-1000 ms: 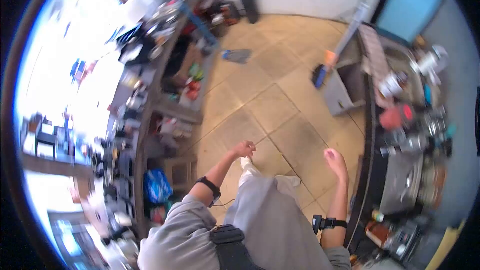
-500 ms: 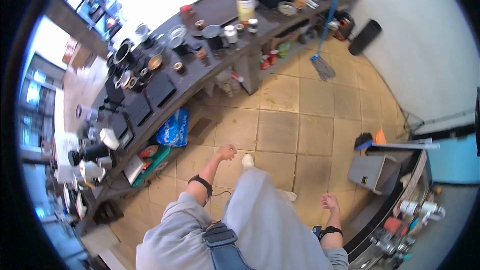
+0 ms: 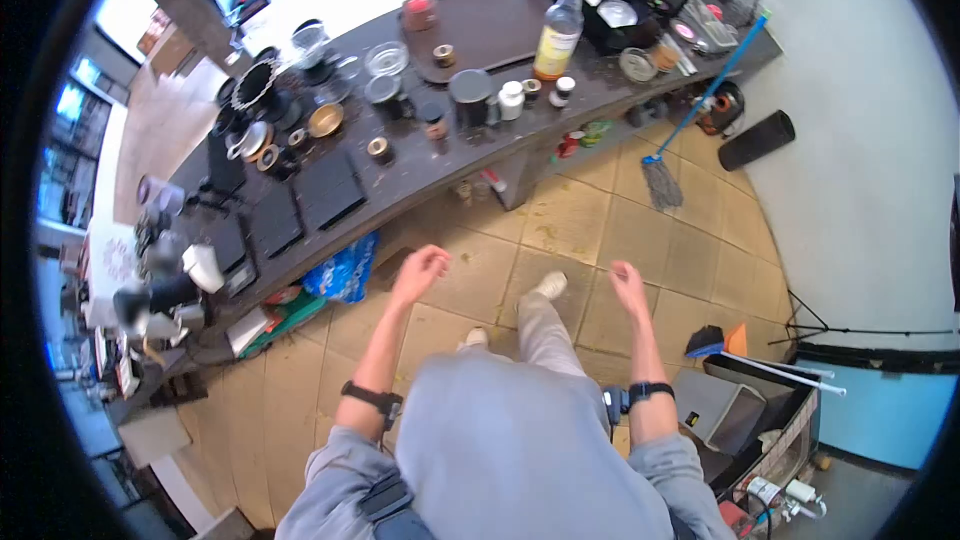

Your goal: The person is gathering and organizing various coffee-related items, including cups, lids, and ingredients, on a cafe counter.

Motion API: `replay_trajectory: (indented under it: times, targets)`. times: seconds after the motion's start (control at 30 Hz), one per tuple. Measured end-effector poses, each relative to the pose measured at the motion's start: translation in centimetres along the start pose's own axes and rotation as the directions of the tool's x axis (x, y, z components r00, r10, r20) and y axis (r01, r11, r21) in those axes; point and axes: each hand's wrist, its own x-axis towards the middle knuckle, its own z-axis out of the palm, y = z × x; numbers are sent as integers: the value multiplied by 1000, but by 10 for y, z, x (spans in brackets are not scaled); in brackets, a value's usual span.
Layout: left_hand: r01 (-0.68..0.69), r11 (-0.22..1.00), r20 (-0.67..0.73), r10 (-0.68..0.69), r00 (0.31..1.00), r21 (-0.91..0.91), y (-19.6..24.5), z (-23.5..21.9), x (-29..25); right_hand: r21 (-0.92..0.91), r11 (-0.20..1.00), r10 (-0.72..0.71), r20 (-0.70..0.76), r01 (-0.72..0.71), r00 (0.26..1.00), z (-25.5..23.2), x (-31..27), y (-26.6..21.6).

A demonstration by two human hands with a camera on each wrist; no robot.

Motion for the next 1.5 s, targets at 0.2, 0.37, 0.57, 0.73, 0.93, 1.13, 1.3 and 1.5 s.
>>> replay_trajectory:
  times: [0.2,0.37,0.57,0.73,0.93,1.13,1.3,1.5]
  targets:
    - [-127,984,-259,157,953,128,124,-48,81,-54,995,-85,-149,78,985,-23,157,-90]
    - [-79,965,-471,193,861,250,188,-104,150,-149,954,-298,-391,259,871,-54,292,-144]
    - [85,779,-489,300,819,621,196,-142,227,-404,895,-368,-432,189,823,-81,408,-193]
    - [198,667,-479,269,836,719,197,-149,280,-564,826,-222,-329,-2,918,-74,450,-210]
    - [410,471,-478,29,878,781,165,-178,365,-598,800,-273,-281,54,920,-70,463,-187]
    - [533,420,-537,-121,835,734,137,-193,417,-589,808,-156,-220,-4,963,-66,477,-183]
    - [549,379,-505,-216,835,745,137,-196,435,-693,709,-129,-315,-134,940,-61,502,-165]
    - [557,371,-530,-183,828,743,106,-200,449,-723,649,-33,-340,-239,940,-62,517,-167]
